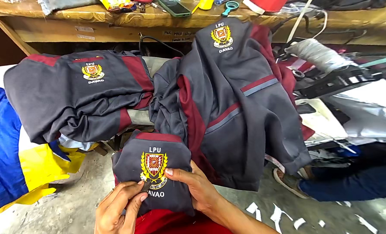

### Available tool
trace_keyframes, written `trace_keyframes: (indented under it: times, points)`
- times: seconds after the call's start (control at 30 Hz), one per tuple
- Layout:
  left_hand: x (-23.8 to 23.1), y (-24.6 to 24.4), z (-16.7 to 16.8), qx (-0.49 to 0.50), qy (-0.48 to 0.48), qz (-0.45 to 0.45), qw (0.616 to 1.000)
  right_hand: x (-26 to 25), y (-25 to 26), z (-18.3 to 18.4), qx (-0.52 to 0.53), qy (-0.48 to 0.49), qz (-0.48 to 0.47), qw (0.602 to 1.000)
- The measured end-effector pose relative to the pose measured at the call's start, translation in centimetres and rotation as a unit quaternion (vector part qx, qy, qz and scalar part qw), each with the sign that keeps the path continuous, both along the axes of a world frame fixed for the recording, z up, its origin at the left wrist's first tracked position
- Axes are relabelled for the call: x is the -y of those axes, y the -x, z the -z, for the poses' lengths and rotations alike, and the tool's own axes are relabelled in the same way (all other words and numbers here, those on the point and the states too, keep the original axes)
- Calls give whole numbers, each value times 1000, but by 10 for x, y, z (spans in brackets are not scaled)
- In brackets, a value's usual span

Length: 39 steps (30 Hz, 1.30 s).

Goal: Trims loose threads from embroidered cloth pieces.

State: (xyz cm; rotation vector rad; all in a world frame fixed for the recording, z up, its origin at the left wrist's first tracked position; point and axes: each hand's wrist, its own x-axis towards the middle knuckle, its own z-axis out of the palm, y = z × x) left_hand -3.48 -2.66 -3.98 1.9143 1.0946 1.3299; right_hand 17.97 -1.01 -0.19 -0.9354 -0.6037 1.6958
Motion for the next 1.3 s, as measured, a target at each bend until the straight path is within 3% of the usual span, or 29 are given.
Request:
trace_keyframes:
  times: [0.2, 0.37, 0.6, 0.8, 1.07, 1.2, 1.3]
  points:
    - [1, -1, 2, 48, 20, -12, 999, -1, -2, 1, -14, 17, -3, 1000]
    - [3, 0, -2, -52, -34, -62, 996, -2, -2, -2, 11, 41, 11, 999]
    - [-1, -2, -3, -57, -68, -56, 994, 0, -2, 0, 9, -34, -15, 999]
    - [-3, 0, -1, -40, -67, -39, 996, 0, -3, 3, 6, -42, -18, 999]
    - [-6, 4, 4, -3, -47, -14, 999, 0, -4, 4, -5, -45, -33, 998]
    - [-4, 3, 3, 56, 8, -38, 998, -2, -3, 2, -5, -44, -26, 999]
    - [-2, -3, -4, 16, 23, -35, 999, -2, -1, -1, 1, -28, -24, 999]
